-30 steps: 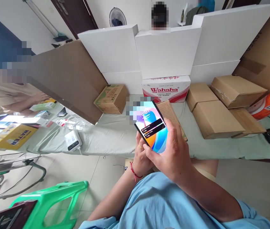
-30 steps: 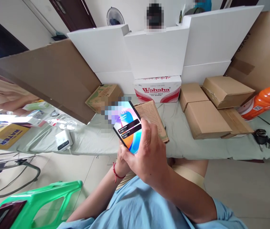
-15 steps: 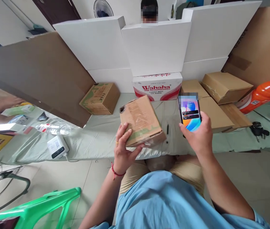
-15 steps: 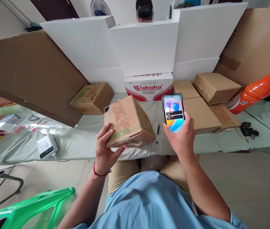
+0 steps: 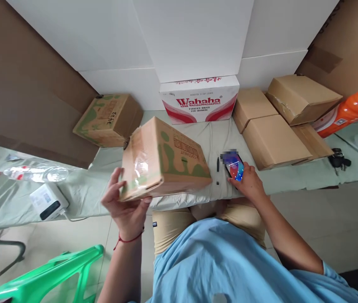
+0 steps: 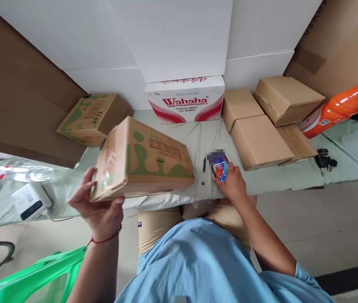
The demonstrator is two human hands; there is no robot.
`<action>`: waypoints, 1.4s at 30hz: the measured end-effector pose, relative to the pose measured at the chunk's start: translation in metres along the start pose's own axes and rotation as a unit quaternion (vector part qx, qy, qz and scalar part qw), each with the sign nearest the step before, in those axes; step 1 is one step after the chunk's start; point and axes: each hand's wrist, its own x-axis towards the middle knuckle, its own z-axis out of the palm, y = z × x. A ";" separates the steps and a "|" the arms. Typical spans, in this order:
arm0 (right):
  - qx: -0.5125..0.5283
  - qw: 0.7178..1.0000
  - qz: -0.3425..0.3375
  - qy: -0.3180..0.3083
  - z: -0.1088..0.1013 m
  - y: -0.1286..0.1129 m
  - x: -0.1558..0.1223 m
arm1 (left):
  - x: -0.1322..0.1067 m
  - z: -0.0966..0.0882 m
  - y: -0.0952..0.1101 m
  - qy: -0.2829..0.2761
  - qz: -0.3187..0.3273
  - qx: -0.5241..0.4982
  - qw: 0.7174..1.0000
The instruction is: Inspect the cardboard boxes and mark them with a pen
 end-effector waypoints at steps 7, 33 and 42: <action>0.193 0.959 -0.205 0.007 -0.011 -0.024 0.023 | -0.015 -0.021 -0.043 0.181 -0.354 -0.144 0.906; 0.498 0.820 -0.201 -0.201 0.015 -0.202 0.085 | 0.010 0.008 -0.034 0.081 -0.586 -0.178 0.786; 0.533 0.817 -0.085 -0.203 0.036 -0.185 0.013 | 0.009 0.001 -0.022 0.022 -0.566 -0.193 0.801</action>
